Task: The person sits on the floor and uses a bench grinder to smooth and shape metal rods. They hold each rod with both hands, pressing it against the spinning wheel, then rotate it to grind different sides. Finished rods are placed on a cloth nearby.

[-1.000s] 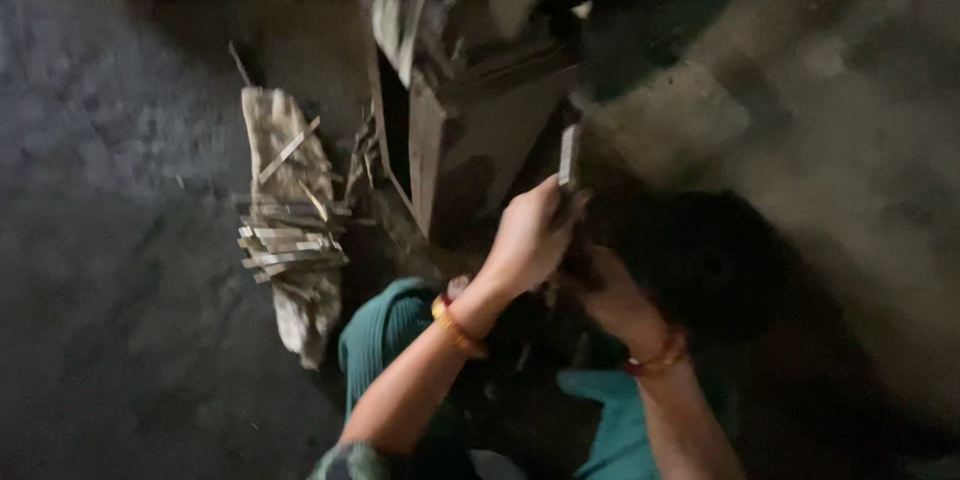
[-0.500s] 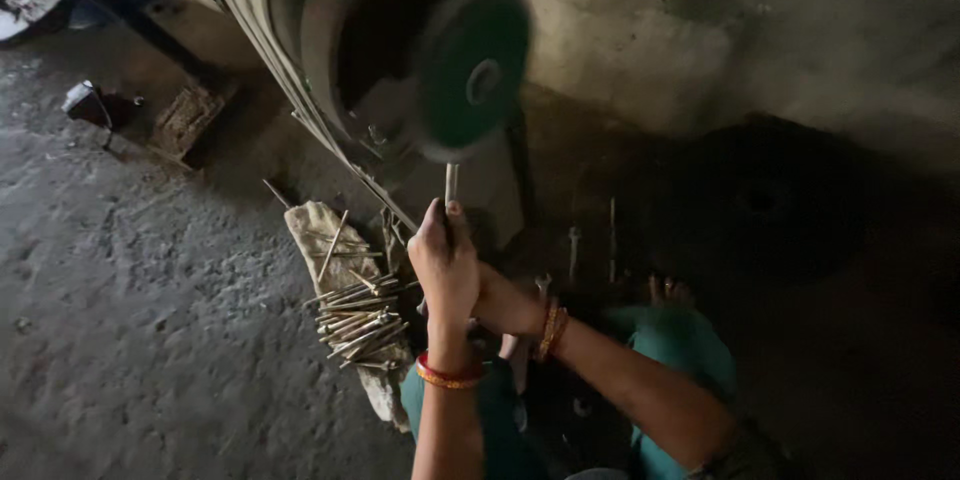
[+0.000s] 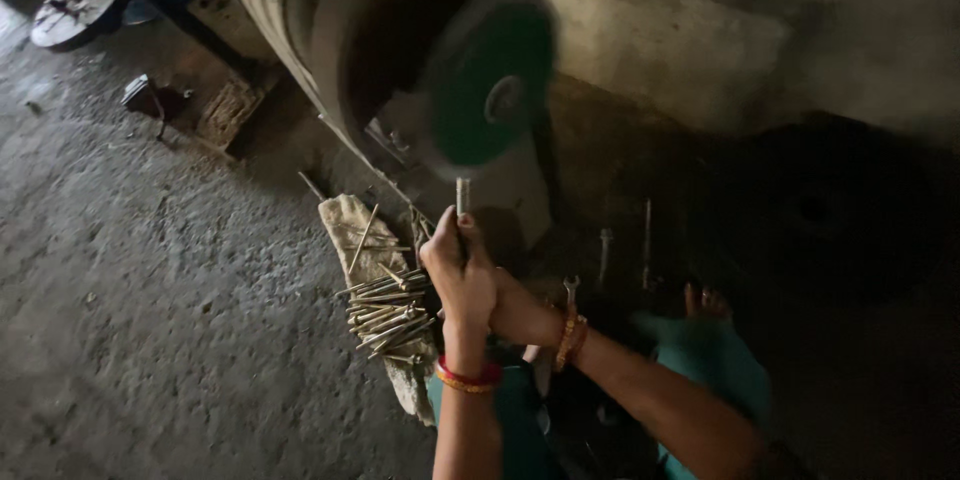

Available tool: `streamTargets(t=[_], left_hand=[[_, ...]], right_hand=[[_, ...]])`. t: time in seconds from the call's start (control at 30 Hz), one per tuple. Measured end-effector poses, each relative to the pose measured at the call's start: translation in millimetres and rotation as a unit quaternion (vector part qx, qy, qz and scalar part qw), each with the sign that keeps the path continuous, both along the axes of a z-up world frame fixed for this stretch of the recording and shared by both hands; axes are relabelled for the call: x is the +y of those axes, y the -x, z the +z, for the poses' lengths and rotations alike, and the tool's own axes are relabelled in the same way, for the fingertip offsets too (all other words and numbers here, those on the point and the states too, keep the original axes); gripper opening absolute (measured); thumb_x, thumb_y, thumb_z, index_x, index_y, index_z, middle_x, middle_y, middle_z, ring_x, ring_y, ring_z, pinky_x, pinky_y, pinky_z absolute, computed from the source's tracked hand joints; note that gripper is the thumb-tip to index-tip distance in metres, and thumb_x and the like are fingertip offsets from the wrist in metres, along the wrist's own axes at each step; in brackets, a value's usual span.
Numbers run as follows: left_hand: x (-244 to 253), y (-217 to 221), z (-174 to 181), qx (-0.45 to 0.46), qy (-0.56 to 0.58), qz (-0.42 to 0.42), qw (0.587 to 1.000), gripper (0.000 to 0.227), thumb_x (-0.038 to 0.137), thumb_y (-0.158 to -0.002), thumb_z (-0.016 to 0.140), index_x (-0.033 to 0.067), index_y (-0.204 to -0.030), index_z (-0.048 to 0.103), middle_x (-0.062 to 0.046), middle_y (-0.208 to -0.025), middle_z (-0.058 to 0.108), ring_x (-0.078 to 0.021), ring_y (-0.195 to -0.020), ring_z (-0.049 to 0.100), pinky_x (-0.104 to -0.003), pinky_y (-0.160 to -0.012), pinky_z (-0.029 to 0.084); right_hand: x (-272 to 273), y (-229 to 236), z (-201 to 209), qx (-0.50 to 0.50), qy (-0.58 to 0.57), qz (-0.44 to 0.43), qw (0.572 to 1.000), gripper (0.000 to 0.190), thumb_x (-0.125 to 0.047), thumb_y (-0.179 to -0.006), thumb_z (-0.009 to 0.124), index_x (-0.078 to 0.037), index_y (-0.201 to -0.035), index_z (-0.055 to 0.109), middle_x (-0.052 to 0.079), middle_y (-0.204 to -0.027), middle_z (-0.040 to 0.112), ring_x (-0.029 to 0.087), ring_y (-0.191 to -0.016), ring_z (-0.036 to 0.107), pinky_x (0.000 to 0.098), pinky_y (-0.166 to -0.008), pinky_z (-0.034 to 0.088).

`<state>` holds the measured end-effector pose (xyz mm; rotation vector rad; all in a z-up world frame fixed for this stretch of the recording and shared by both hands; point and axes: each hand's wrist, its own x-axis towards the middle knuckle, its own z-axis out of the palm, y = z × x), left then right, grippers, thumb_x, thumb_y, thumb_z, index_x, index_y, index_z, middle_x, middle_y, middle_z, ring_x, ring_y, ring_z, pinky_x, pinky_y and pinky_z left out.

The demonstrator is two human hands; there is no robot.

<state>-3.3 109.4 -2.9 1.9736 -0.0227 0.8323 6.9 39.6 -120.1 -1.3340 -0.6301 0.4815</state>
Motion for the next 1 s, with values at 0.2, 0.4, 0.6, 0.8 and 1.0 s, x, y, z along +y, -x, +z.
streamTargets(t=[0.2, 0.4, 0.6, 0.8, 1.0], left_hand=[[3.3, -1.8, -0.8, 0.031, 0.013, 0.000, 0.999, 0.028, 0.017, -0.105, 0.052, -0.0029, -0.087, 0.060, -0.008, -0.055, 0.043, -0.0116, -0.049, 0.038, -0.035, -0.046, 0.031], [1.5, -3.3, 3.4, 0.055, -0.019, 0.020, 0.998, 0.026, 0.015, -0.102, 0.055, -0.0051, -0.088, 0.062, -0.012, -0.052, 0.042, -0.0154, -0.043, 0.037, -0.037, -0.044, 0.029], [0.1, -5.3, 0.1, 0.036, -0.015, -0.003, 0.999, 0.029, 0.016, -0.106, 0.052, -0.0030, -0.086, 0.059, -0.010, -0.055, 0.043, -0.0151, -0.049, 0.039, -0.037, -0.047, 0.031], [0.6, -4.5, -2.8, 0.038, -0.017, 0.003, 0.999, 0.029, 0.018, -0.105, 0.052, -0.0029, -0.085, 0.059, -0.010, -0.054, 0.041, -0.0150, -0.047, 0.038, -0.037, -0.047, 0.029], [0.1, -6.1, -6.0, 0.035, -0.011, 0.001, 0.999, 0.031, 0.019, -0.106, 0.052, -0.0028, -0.086, 0.060, -0.009, -0.054, 0.043, -0.0143, -0.047, 0.039, -0.036, -0.046, 0.029]], right_hand=[[-1.5, -2.0, -3.1, -0.018, 0.037, 0.001, 0.999, 0.024, -0.007, -0.096, 0.066, 0.003, -0.117, 0.066, 0.012, -0.108, 0.072, 0.017, -0.095, 0.067, 0.0339, -0.079, 0.055], [2.0, -3.3, 2.0, -0.026, 0.037, 0.005, 0.999, 0.022, -0.006, -0.095, 0.066, 0.003, -0.115, 0.067, 0.011, -0.105, 0.073, 0.017, -0.093, 0.068, 0.0338, -0.078, 0.056], [-6.1, -0.9, 2.0, -0.027, 0.035, 0.002, 0.999, 0.020, -0.005, -0.094, 0.065, 0.003, -0.113, 0.068, 0.011, -0.103, 0.074, 0.017, -0.091, 0.069, 0.0337, -0.077, 0.057], [-6.5, -0.4, 10.2, -0.033, 0.034, 0.010, 0.999, 0.018, -0.004, -0.094, 0.065, 0.003, -0.110, 0.068, 0.011, -0.101, 0.074, 0.017, -0.090, 0.070, 0.0335, -0.076, 0.058], [-8.1, 0.5, 13.2, -0.035, 0.036, 0.007, 0.999, 0.016, -0.003, -0.093, 0.065, 0.002, -0.108, 0.069, 0.011, -0.098, 0.075, 0.017, -0.088, 0.071, 0.0334, -0.075, 0.059]])
